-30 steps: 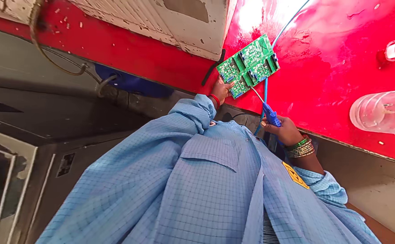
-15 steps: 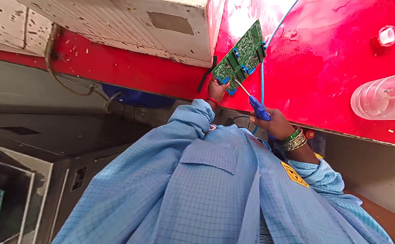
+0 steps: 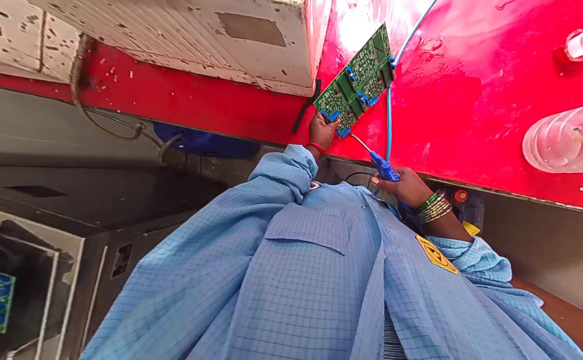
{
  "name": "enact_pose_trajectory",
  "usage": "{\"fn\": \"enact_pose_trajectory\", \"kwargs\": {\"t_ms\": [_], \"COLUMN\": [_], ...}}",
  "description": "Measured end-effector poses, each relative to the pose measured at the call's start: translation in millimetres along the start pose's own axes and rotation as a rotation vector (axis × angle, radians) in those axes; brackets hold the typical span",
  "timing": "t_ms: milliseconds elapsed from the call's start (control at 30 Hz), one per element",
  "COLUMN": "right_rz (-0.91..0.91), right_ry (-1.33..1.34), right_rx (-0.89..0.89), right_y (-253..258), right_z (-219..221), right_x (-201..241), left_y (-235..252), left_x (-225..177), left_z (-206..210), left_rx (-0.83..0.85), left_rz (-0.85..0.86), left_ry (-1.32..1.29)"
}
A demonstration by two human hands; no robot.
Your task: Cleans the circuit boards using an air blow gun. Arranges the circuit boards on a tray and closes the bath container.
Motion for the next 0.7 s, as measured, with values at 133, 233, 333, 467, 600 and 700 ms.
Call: {"fn": "enact_pose_trajectory", "kwargs": {"t_ms": [133, 233, 333, 467, 600, 700], "right_rz": [-0.041, -0.018, -0.015, -0.09, -0.145, -0.165], "right_ry": [-0.025, 0.023, 0.053, 0.015, -0.042, -0.065], "right_rx": [0.04, -0.021, -0.075, -0.028, -0.06, -0.077], "right_y": [1, 8, 18, 20, 23, 26], "right_z": [6, 0, -8, 0, -1, -10], "right_x": [10, 3, -2, 22, 47, 62], "left_y": [2, 5, 5, 7, 10, 11], "left_x": [1, 3, 3, 6, 10, 14], "left_z": [-2, -3, -2, -4, -8, -11], "left_rx": [-0.002, -0.002, -0.002, -0.007, -0.01, -0.017], "left_rz": [-0.053, -0.072, -0.082, -0.088, -0.133, -0.165], "left_ry": [0.029, 0.012, 0.011, 0.033, 0.022, -0.024]}}
Point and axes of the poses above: each hand's wrist, its own y-axis towards the middle knuckle, its own z-axis out of the palm, x = y × z, the point moved 4 cm from there along y, towards the middle knuckle, and after that the axes turned 1 degree about y, right-handed, at the moved point
